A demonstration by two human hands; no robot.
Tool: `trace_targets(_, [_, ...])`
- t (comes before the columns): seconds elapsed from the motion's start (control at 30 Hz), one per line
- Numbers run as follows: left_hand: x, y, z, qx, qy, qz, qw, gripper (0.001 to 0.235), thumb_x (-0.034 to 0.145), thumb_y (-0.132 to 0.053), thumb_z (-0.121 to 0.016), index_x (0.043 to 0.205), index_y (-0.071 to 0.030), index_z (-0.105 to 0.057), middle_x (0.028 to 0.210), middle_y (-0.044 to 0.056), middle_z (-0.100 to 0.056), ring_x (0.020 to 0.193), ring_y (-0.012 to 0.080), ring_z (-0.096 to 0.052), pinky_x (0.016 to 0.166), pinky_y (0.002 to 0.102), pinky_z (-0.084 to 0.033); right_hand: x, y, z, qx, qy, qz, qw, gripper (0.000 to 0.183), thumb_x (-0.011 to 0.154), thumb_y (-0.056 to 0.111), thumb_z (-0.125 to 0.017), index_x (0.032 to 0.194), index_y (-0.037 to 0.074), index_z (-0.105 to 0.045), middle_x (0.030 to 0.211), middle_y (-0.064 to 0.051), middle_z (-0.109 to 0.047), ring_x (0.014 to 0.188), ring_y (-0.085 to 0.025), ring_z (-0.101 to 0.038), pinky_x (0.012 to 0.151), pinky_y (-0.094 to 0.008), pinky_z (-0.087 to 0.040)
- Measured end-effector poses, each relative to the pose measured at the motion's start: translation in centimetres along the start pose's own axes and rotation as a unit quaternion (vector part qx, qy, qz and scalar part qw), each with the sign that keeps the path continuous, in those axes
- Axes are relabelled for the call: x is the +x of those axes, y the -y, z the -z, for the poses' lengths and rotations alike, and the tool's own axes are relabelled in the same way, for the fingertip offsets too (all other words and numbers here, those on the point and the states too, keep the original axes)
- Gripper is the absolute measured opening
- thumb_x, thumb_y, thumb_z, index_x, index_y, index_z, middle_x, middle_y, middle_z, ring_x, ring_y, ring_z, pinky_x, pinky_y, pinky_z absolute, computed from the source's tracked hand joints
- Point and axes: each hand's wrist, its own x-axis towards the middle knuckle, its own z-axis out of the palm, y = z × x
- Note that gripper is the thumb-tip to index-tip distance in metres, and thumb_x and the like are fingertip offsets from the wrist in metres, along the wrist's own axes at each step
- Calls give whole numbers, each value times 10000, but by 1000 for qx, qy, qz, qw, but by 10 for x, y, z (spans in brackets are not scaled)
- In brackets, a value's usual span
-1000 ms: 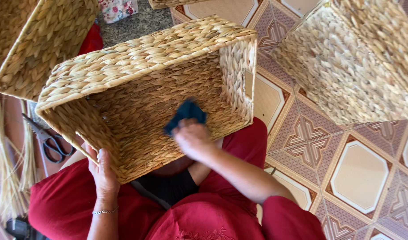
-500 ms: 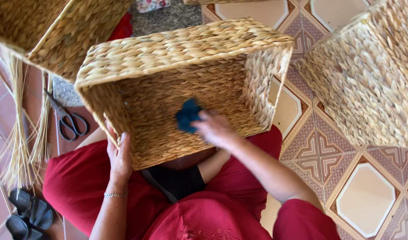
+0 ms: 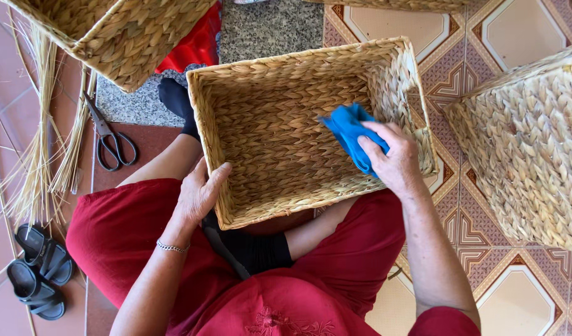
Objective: The person wipes the exterior and interior surfaces of a rectangular woven basket using a blue cloth. They rotate the basket to clean all sides and the inside, then place it aside and pick up another basket to continue the process.
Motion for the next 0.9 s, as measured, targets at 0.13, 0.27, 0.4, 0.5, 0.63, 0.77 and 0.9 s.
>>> trace_targets(0.13, [-8, -29, 4, 151, -100, -64, 981, 675, 928, -341, -670, 1496, -47, -454, 1323, 239, -608, 1255, 409, -564, 1071, 489, -431, 3, 21, -12, -31, -39, 133, 990, 458, 893, 329, -789, 1287, 107, -712, 1302, -194, -646, 1124, -325, -612, 977, -481, -489])
trace_targets(0.27, [-15, -50, -6, 286, -160, -343, 881, 670, 860, -187, -742, 1447, -45, -453, 1483, 199, -489, 1410, 408, -467, 1201, 559, -364, 1, 0, -9, -70, -193, 109, 973, 281, 989, 244, -804, 1236, 141, -717, 1386, -144, -629, 1321, -318, -538, 1154, -492, -410])
trace_targets(0.4, [22, -73, -47, 411, 27, -437, 800, 664, 942, -163, -761, 1512, -209, -425, 1601, 107, -434, 1521, 339, -414, 1247, 548, -347, -16, -51, 10, -187, -353, 4, 917, 268, 982, 163, -803, 1235, 114, -730, 1365, -142, -658, 1283, -349, -537, 1110, -530, -400])
trace_targets(0.5, [64, -88, -93, 626, 200, -396, 641, 997, 750, -261, -801, 1584, -264, -254, 1632, 92, -248, 1478, 370, -252, 1078, 675, -283, -32, -85, 4, 129, -385, -141, 903, 303, 979, 169, -731, 1273, 116, -679, 1281, -105, -694, 1158, -256, -647, 1006, -438, -537])
trace_targets(0.63, [124, -98, -135, 708, 290, -386, 515, 1054, 771, -477, -787, 1597, -368, -140, 1693, 43, -86, 1518, 385, -125, 1139, 706, -214, -36, -108, -19, 353, -408, -162, 826, 250, 1044, 117, -667, 1286, 54, -684, 1247, -121, -736, 1149, -172, -710, 1021, -299, -617])
trace_targets(0.77, [178, -83, -158, 666, 316, -410, 538, 961, 823, -462, -754, 1567, -457, -147, 1649, 40, -181, 1438, 417, -242, 1125, 648, -292, -29, -113, -32, 355, -459, -198, 790, 205, 994, 53, -704, 1197, 23, -714, 1130, -122, -748, 1006, -157, -723, 867, -264, -614])
trace_targets(0.9, [188, -43, -171, 628, 259, -412, 607, 857, 849, -214, -737, 1562, -354, -283, 1483, 148, -411, 1313, 414, -467, 980, 511, -515, -24, -111, -29, 335, -461, -209, 795, 164, 989, 31, -714, 1150, 13, -741, 1037, -110, -773, 902, -151, -727, 776, -255, -605])
